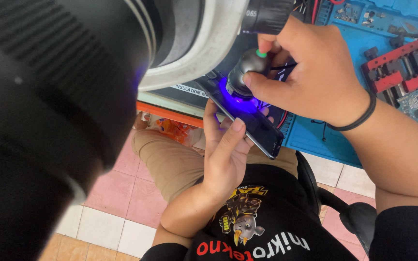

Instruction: The person holds a disassembled phone frame and uses tweezers to scrape and clean old adhesive from its edges. They then move to a microscope and use a UV-light tool on the phone while viewing it through the microscope.

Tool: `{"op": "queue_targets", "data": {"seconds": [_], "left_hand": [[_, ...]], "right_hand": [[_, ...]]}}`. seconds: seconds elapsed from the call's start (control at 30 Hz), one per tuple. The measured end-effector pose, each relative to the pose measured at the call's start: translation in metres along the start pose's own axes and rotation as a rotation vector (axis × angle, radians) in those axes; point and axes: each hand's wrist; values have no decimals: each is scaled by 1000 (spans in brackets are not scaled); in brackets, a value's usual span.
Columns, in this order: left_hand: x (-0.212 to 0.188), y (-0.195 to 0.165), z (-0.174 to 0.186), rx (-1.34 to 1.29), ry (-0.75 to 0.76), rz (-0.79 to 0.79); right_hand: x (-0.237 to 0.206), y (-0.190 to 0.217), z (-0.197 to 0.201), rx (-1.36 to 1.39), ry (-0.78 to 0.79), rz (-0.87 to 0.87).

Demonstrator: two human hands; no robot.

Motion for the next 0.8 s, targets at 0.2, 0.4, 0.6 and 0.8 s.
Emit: {"op": "queue_targets", "data": {"seconds": [0.2,0.4,0.6,0.8], "left_hand": [[-1,-1,-2,4,4,4],[0,-1,-2,5,-7,5],[-1,-2,-3,17,-3,4],[0,-1,-2,12,0,7]], "right_hand": [[0,1,1,16,-4,2],[-1,0,2,19,-5,1],[-2,-1,2,25,-7,15],[-2,-2,2,31,-8,16]]}}
Point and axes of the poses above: each hand's wrist, its own x-axis towards the middle knuckle, its own z-axis out of the back of the hand, y = z × x, and after that the axes turned 4 degrees about -y, right-handed
